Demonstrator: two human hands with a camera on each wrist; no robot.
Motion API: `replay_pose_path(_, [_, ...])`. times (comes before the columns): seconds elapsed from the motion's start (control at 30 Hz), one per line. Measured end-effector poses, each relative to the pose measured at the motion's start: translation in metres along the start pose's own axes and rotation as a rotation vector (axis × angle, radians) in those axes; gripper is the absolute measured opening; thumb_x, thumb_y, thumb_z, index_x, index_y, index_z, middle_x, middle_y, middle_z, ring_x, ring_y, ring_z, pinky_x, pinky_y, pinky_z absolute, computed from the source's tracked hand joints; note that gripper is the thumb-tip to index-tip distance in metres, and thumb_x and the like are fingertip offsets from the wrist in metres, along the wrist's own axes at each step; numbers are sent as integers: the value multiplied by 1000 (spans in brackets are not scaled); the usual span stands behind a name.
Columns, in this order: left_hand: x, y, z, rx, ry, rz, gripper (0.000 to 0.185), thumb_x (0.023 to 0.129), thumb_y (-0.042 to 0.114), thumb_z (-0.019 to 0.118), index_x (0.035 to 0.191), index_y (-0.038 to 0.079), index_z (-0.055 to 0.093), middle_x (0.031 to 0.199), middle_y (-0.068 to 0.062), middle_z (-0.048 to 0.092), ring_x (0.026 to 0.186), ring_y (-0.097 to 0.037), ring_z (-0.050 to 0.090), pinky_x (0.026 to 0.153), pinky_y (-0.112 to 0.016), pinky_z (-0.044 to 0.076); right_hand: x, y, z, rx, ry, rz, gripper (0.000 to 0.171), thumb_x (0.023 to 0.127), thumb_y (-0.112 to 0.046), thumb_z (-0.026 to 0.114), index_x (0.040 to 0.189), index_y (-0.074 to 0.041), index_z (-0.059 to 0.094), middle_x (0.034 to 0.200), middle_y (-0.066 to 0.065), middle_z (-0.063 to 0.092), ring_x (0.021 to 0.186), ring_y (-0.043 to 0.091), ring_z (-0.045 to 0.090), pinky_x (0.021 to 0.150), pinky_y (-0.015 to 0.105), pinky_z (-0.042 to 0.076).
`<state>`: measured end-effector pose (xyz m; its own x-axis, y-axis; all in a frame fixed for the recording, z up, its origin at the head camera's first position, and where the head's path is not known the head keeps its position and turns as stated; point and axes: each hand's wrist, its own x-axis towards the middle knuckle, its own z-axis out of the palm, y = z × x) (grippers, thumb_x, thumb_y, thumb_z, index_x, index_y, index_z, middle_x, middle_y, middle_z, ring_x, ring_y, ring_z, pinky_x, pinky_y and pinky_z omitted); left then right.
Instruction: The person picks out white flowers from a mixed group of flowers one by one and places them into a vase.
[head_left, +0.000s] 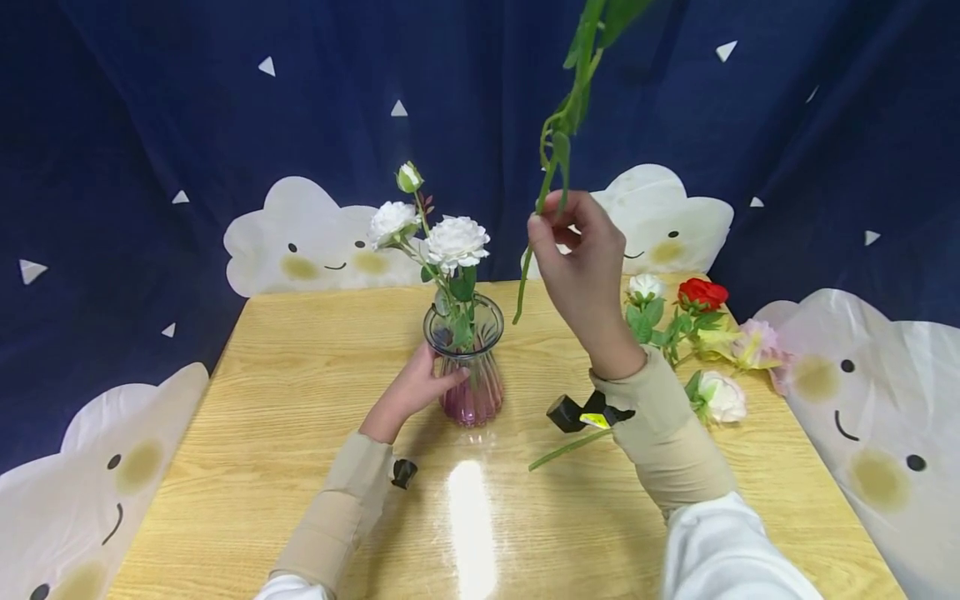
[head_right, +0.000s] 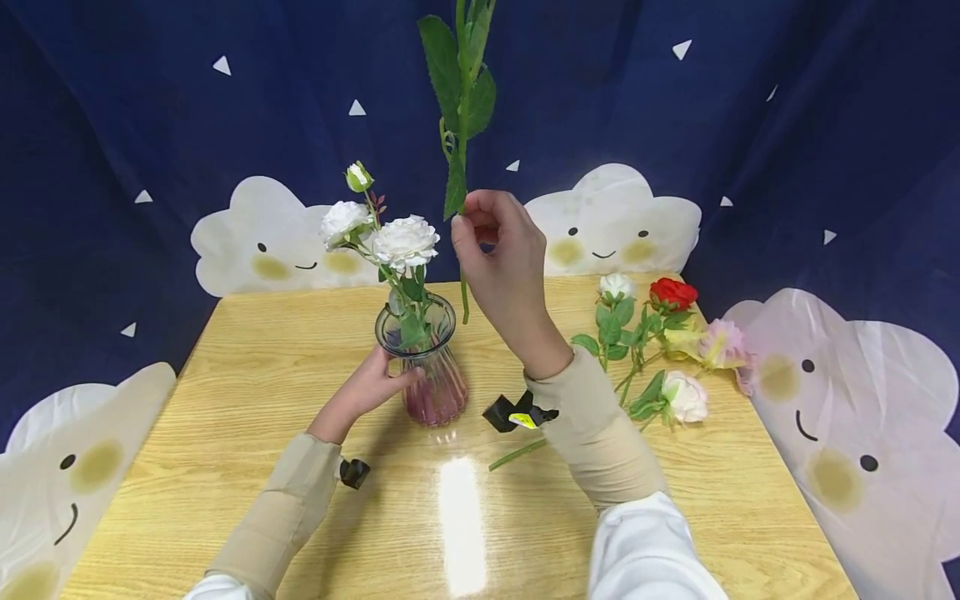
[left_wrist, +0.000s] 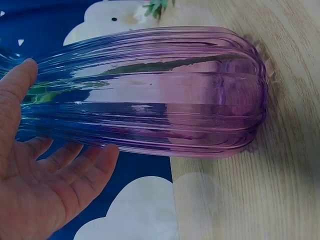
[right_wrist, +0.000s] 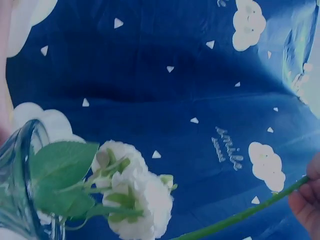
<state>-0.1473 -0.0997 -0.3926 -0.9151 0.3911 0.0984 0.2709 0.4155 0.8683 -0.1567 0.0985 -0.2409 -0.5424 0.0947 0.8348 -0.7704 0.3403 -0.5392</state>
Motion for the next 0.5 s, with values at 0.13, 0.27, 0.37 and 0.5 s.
replay_pose_path(0.13, [-2,7,-2,13,-2,-10,76,81,9,64,140,1,18,139,-22,30,127,-35,27,105,-47,19,0,-7,7,32,-12,11,7,79,8,57,83,11,54,72,15,56,65,9,53,61,20,50])
replay_pose_path(0.27, [3,-8,1,17,7,11,75,81,11,65,140,4,20,138,-20,32,126,-34,28,104,-48,20,-4,-6,14,60,-41,10,8,79,7,58,83,11,53,73,16,55,66,13,54,61,21,51])
replay_pose_path(0.37, [7,-23,4,16,12,26,76,80,13,66,141,9,20,138,-16,34,127,-31,30,104,-47,21,-11,-1,19,72,-87,11,7,79,7,57,84,11,53,75,17,55,68,17,55,62,21,51])
replay_pose_path(0.5, [11,-34,6,8,22,48,77,79,13,68,141,12,22,138,-11,35,127,-26,30,105,-43,22,-21,9,25,49,-153,52,6,80,4,57,84,9,55,74,14,55,69,19,56,60,20,50])
